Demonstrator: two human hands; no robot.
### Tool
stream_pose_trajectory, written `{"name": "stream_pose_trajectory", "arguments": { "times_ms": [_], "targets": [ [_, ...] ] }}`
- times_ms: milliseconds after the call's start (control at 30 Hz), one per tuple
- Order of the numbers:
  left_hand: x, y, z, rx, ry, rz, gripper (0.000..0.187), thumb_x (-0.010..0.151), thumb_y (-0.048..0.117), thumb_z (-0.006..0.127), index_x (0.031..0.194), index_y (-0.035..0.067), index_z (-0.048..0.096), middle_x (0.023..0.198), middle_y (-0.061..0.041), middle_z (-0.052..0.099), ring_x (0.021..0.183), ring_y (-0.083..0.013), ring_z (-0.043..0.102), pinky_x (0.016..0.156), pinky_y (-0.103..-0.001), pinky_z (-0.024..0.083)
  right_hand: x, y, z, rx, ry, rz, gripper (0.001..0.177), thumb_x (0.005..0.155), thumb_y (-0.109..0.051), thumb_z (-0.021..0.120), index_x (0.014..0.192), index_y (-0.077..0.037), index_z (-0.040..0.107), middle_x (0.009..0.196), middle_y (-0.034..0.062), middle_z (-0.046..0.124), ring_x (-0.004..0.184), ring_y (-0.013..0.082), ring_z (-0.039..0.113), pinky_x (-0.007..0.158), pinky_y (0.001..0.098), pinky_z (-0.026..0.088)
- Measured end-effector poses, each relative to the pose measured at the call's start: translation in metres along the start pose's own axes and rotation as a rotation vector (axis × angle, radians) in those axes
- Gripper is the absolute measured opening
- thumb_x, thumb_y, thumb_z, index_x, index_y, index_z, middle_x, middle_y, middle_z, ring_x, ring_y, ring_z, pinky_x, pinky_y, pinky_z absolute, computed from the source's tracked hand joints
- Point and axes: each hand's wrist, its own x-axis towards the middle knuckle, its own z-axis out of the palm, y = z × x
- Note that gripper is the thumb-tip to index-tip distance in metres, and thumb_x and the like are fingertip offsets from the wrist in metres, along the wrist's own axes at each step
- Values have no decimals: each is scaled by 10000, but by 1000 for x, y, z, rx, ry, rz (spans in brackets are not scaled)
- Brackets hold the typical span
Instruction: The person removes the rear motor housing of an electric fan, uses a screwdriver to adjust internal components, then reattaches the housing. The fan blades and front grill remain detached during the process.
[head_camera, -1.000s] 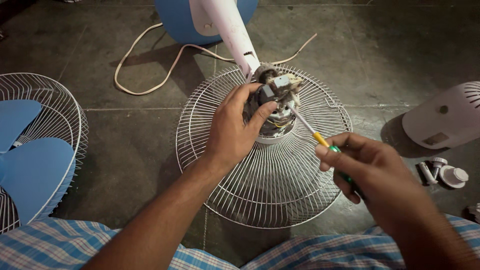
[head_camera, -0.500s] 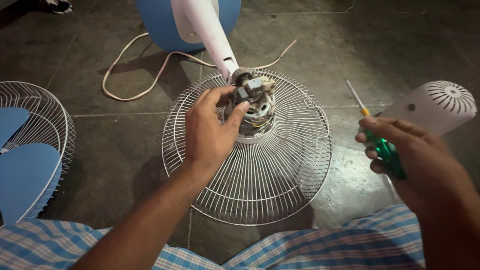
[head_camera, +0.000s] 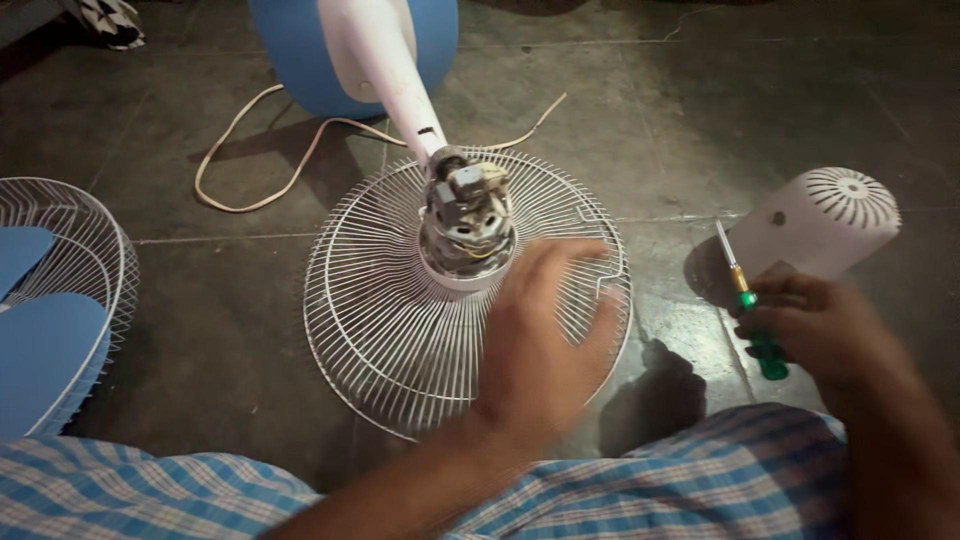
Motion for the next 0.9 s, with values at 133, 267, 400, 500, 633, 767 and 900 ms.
{"name": "stream_pose_trajectory", "arguments": {
  "times_ms": [133, 267, 400, 500, 633, 767, 900],
  "targets": [
    [-13, 9, 67, -174, -171, -165, 293, 897, 148, 715, 1154, 13, 674, 1167, -173, 704, 1125, -345, 691, 993, -418, 541, 6, 2, 2, -174, 30, 154, 431, 835, 5, 751, 1263, -19, 715, 967, 217, 761, 787, 268, 687, 659, 387, 535],
    [2, -5, 133, -61, -230, -400, 495, 916, 339, 686, 1221, -48, 637, 1206, -256, 667, 1153, -411, 640, 973, -475, 507, 13, 6, 3, -166, 40, 146, 369, 846, -32, 741, 1213, 5, 752, 895, 216, 759, 730, 261, 655, 600, 411, 497],
    [19, -23, 179, -107, -499, -780, 677, 930, 522, 612, 1251, -74, 610, 1251, -317, 642, 1187, -442, 626, 977, -492, 511, 30, 25, -5, -275, 53, 191, 314, 894, -167, 760, 1177, -33, 779, 851, 193, 736, 698, 263, 630, 596, 433, 480],
    [16, -30, 196, -227, -577, -828, 726, 949, 566, 575, 1279, -80, 605, 1267, -322, 647, 1212, -416, 635, 990, -471, 515, 55, 39, -4, -411, 42, 180, 310, 887, -196, 771, 1161, -52, 767, 878, 173, 769, 728, 269, 702, 612, 440, 548],
    [7, -33, 207, -284, -612, -841, 701, 974, 592, 475, 1191, -31, 711, 1189, -267, 718, 1139, -392, 670, 945, -462, 508, 68, 53, 1, -349, -32, 259, 293, 890, -236, 755, 1079, -12, 765, 961, 192, 783, 788, 317, 724, 611, 473, 592],
    [-1, -35, 203, -376, -560, -873, 699, 952, 617, 488, 1165, -13, 704, 1153, -213, 725, 1095, -331, 685, 919, -434, 515, 68, 49, 4, -489, -105, 220, 338, 876, -305, 774, 1058, -21, 785, 1029, 160, 784, 806, 356, 721, 625, 486, 602],
    [-3, -38, 194, -421, -538, -856, 709, 920, 626, 542, 1152, -27, 693, 1122, -212, 740, 1064, -307, 703, 904, -409, 526, 65, 42, 6, -533, -87, 260, 374, 880, -332, 780, 1057, -3, 781, 1021, 170, 783, 804, 353, 725, 631, 475, 601]
  ]
}}
